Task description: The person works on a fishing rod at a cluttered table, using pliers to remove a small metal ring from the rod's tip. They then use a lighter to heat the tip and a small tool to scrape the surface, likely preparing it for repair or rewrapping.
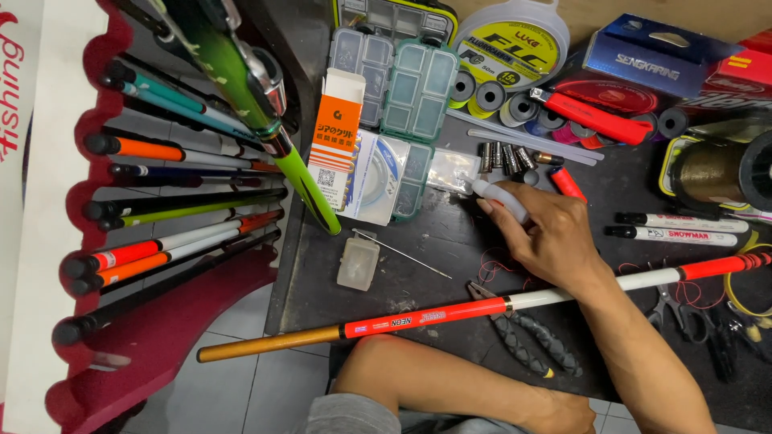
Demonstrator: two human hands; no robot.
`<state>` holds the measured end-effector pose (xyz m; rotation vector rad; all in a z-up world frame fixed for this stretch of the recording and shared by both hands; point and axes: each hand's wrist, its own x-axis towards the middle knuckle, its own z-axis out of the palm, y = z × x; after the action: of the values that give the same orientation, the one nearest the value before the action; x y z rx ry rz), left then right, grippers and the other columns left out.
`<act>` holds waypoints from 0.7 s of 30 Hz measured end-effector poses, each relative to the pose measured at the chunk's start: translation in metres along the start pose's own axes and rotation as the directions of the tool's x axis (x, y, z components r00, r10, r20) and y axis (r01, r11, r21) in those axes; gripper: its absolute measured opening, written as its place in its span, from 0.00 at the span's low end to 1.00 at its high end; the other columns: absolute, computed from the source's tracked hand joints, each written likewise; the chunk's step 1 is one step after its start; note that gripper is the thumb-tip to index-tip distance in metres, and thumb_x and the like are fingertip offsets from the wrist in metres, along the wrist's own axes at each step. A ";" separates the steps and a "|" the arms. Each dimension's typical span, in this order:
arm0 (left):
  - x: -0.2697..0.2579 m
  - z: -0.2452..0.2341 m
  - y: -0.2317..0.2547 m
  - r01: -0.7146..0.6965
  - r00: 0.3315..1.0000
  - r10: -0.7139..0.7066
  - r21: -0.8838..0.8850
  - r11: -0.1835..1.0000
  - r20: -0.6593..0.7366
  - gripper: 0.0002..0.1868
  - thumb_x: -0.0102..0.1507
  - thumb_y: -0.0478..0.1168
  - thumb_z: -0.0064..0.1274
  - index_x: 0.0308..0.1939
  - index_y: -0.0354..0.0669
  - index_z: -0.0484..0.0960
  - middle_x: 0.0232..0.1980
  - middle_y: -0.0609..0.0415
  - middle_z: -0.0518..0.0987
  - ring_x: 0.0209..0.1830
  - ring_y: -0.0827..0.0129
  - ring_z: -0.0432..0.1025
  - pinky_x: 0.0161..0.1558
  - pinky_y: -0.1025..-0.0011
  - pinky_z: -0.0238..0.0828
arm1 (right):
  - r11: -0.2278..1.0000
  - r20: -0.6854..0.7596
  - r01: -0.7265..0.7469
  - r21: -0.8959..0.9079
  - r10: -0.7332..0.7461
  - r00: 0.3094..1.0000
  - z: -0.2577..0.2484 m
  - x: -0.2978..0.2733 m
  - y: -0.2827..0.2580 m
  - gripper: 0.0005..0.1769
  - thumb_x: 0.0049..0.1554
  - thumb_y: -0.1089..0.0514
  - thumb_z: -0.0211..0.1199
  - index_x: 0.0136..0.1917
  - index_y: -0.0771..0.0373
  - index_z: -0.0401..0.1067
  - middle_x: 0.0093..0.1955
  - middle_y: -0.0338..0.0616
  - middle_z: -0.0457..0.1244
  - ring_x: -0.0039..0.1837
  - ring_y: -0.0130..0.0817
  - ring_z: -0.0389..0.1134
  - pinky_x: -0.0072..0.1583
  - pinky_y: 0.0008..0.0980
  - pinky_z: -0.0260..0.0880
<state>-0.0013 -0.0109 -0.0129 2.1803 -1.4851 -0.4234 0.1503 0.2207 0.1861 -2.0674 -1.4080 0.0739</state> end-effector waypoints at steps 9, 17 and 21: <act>-0.011 -0.015 0.003 0.022 0.999 -0.022 0.000 1.000 0.028 0.17 0.53 0.39 0.34 0.41 0.57 0.75 0.39 0.61 0.78 0.37 0.63 0.75 0.36 0.62 0.69 | 1.000 -0.008 0.001 0.002 0.000 1.000 0.000 0.001 -0.001 0.11 0.52 0.60 0.59 0.47 0.69 0.70 0.33 0.44 0.63 0.27 0.28 0.56 0.32 0.26 0.53; -0.003 0.000 0.003 0.031 1.000 -0.031 0.041 0.999 -0.001 0.18 0.52 0.36 0.35 0.42 0.58 0.73 0.39 0.63 0.78 0.37 0.64 0.74 0.37 0.63 0.69 | 0.989 -0.004 -0.146 -0.001 0.146 0.989 -0.002 -0.003 0.002 0.11 0.52 0.57 0.58 0.47 0.65 0.71 0.37 0.43 0.65 0.30 0.29 0.58 0.35 0.26 0.56; -0.002 0.000 0.005 0.040 0.999 -0.041 0.103 0.994 0.008 0.16 0.53 0.37 0.35 0.41 0.58 0.73 0.40 0.64 0.77 0.37 0.65 0.74 0.38 0.63 0.68 | 0.926 0.026 -0.328 0.188 0.329 0.944 -0.006 -0.005 0.002 0.08 0.53 0.58 0.57 0.44 0.63 0.70 0.28 0.34 0.59 0.28 0.21 0.50 0.32 0.22 0.50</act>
<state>-0.0060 -0.0101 -0.0101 2.2944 -1.5003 -0.3796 0.1517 0.2137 0.1885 -2.1177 -0.9945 0.3289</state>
